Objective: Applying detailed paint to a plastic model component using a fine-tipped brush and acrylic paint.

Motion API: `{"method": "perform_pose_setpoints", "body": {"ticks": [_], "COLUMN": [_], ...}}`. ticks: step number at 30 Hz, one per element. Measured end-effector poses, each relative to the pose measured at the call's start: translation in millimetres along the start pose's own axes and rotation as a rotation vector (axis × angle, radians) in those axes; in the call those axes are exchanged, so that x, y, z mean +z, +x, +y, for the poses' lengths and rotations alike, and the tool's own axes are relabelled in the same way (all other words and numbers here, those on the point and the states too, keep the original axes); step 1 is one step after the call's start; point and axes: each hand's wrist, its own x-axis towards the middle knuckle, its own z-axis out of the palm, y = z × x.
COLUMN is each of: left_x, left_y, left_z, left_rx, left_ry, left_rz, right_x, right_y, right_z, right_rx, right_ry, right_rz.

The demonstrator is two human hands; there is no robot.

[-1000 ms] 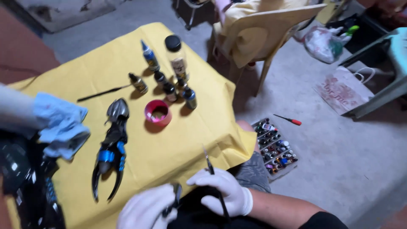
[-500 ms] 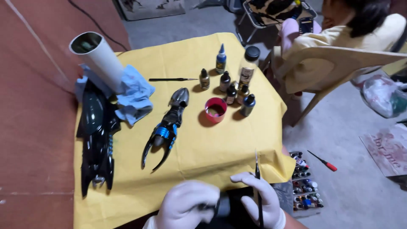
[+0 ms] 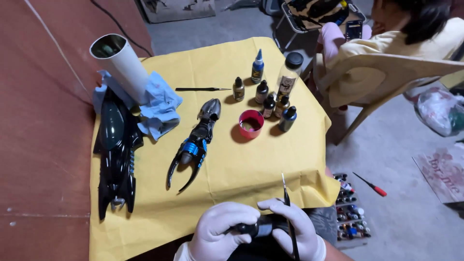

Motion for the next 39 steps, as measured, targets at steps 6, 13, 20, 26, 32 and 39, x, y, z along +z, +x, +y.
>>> {"method": "perform_pose_setpoints", "body": {"ticks": [6,13,20,26,32,39], "left_x": [21.8,9.8,20.3,36.9,40.5,25.7], "left_y": [13.1,40.4,55.0,51.4,53.9,68.0], "left_z": [-4.9,13.8,16.5,-10.5,-8.3,8.9], "left_rx": [-0.036,0.197,0.235,0.24,-0.014,0.094], "left_ry": [-0.115,0.618,1.055,0.906,0.56,0.482], "left_rz": [0.059,-0.116,-0.303,-0.178,0.007,0.011], "right_x": [-4.8,-17.5,-24.9,-27.4,-35.1,-26.7], "right_y": [-42.9,-21.3,-33.7,-22.5,-1.7,13.5], "right_z": [26.1,11.4,18.4,14.2,5.8,12.9], "right_rx": [0.231,0.135,0.17,0.047,-0.096,-0.055], "right_ry": [0.249,0.266,0.051,-0.09,-0.19,-0.185], "right_rz": [0.076,0.133,0.231,0.151,0.031,0.208]}}
